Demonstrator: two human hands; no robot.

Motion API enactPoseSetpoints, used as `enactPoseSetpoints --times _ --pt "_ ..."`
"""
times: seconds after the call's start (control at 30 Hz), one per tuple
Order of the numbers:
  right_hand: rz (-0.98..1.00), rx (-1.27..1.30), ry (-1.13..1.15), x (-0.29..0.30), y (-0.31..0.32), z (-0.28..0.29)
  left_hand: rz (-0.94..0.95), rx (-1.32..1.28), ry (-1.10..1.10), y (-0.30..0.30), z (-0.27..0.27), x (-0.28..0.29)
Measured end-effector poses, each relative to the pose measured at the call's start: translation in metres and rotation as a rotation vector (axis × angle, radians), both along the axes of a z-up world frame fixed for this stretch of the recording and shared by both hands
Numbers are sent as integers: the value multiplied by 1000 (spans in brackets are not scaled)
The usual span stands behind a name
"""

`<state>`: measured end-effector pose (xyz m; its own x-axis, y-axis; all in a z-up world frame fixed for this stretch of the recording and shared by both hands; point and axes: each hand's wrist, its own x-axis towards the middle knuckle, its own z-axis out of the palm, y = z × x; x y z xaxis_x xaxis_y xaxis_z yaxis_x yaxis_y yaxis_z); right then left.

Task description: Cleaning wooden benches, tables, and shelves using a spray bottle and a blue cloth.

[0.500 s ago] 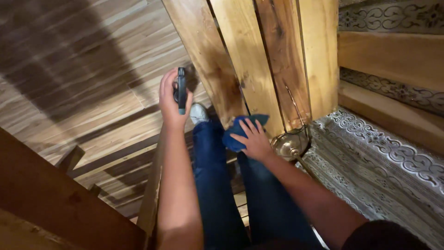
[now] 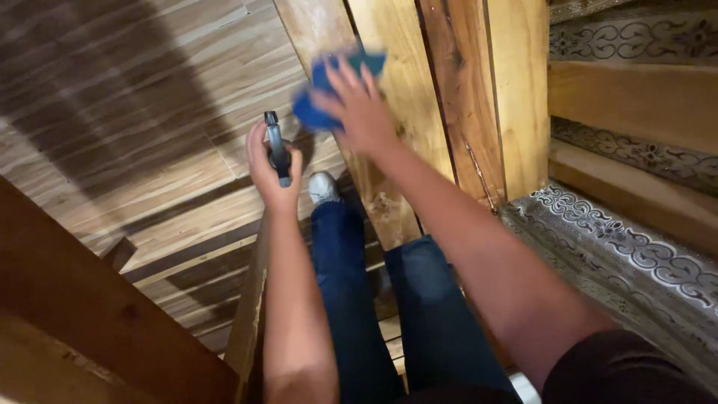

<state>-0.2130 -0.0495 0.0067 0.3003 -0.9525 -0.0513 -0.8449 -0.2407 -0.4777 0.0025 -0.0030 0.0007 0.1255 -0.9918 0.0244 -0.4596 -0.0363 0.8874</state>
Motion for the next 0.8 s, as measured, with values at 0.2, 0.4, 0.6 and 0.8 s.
enactPoseSetpoints --times 0.2,0.4,0.6,0.8 --pt "380 253 62 -45 201 0 -4 -51 -83 -3 8 -6" --pt "504 327 29 -61 255 7 -72 -101 -75 14 15 -27" --pt "641 420 94 -11 263 -12 -127 -57 -43 35 22 -41" --pt "650 177 -22 -60 278 -28 -162 -125 -61 47 17 -30"
